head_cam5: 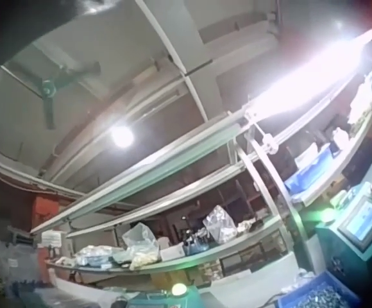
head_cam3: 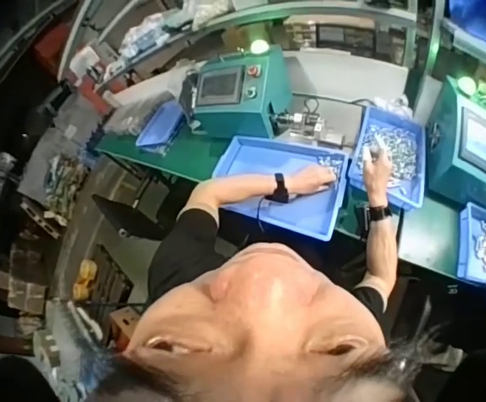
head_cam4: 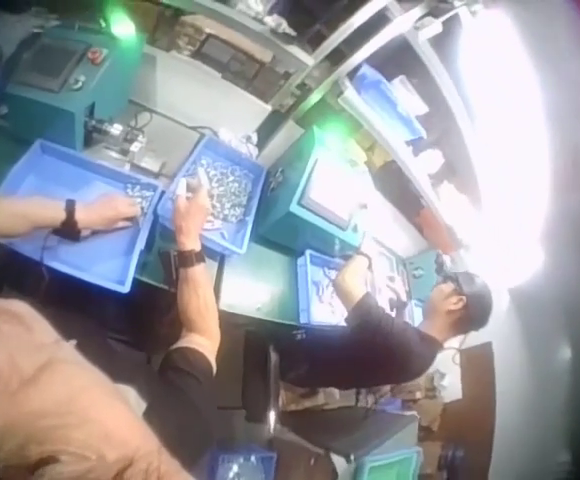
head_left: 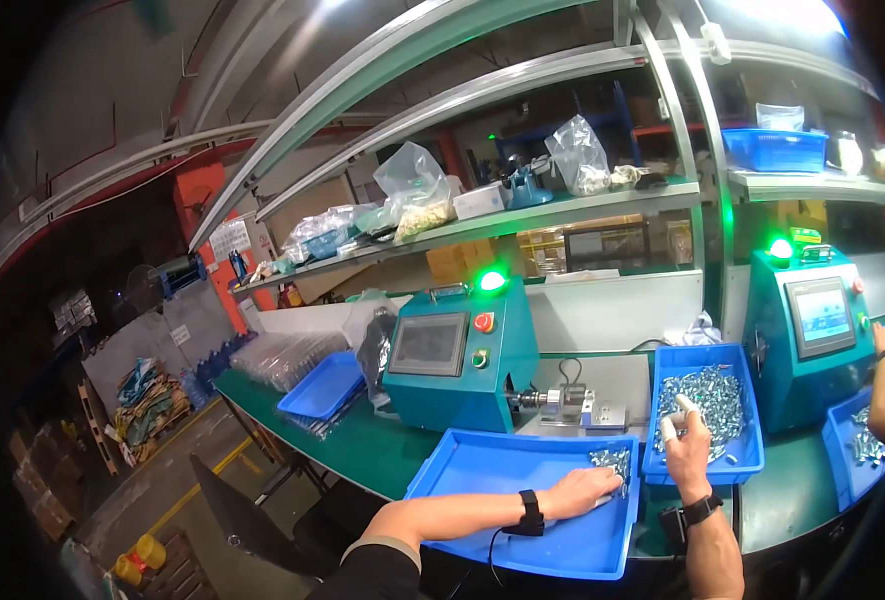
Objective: The person picks up a metal component from a blue tray, inserts it into a machine for processing, and then places it into a different blue tray. This process is repeated multiple times with other metal parts.
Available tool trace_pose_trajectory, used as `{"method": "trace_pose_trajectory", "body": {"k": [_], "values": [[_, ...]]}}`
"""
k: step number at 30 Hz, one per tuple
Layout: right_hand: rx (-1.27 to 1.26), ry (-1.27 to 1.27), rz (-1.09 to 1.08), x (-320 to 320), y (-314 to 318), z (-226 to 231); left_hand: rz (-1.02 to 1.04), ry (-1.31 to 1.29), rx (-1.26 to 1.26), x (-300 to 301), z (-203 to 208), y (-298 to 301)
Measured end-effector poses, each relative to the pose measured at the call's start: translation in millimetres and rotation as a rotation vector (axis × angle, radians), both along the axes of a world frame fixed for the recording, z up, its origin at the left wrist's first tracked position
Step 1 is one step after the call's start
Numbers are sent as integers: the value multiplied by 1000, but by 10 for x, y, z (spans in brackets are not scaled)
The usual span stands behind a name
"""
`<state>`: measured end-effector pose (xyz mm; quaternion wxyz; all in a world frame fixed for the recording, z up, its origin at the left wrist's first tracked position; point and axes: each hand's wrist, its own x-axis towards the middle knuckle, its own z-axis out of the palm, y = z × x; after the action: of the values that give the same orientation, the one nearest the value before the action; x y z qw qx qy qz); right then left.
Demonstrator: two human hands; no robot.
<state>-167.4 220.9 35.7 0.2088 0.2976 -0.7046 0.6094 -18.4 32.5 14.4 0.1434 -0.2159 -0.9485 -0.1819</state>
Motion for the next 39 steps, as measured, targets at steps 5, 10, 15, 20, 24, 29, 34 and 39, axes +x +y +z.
{"method": "trace_pose_trajectory", "body": {"k": [5,10,15,20,24,29,34,39], "values": [[-29,-102,20,-32,40,-15,29,-66,-22,15,-26,-41],[-32,-64,-21,-26,59,-54,43,-67,45,25,-20,-14],[35,-111,-1,-21,20,51,60,-55,71,10,19,-84],[24,-144,32,-50,42,-26,53,-72,81,-24,-2,-94],[38,-184,50,-35,43,4,35,-72,80,-2,-37,-130],[35,-181,48,14,61,15,32,-54,106,54,-72,-126],[83,-199,23,49,115,-67,-13,2,153,103,-53,-184],[120,-21,7,-127,46,-116,51,86,236,41,269,-359]]}}
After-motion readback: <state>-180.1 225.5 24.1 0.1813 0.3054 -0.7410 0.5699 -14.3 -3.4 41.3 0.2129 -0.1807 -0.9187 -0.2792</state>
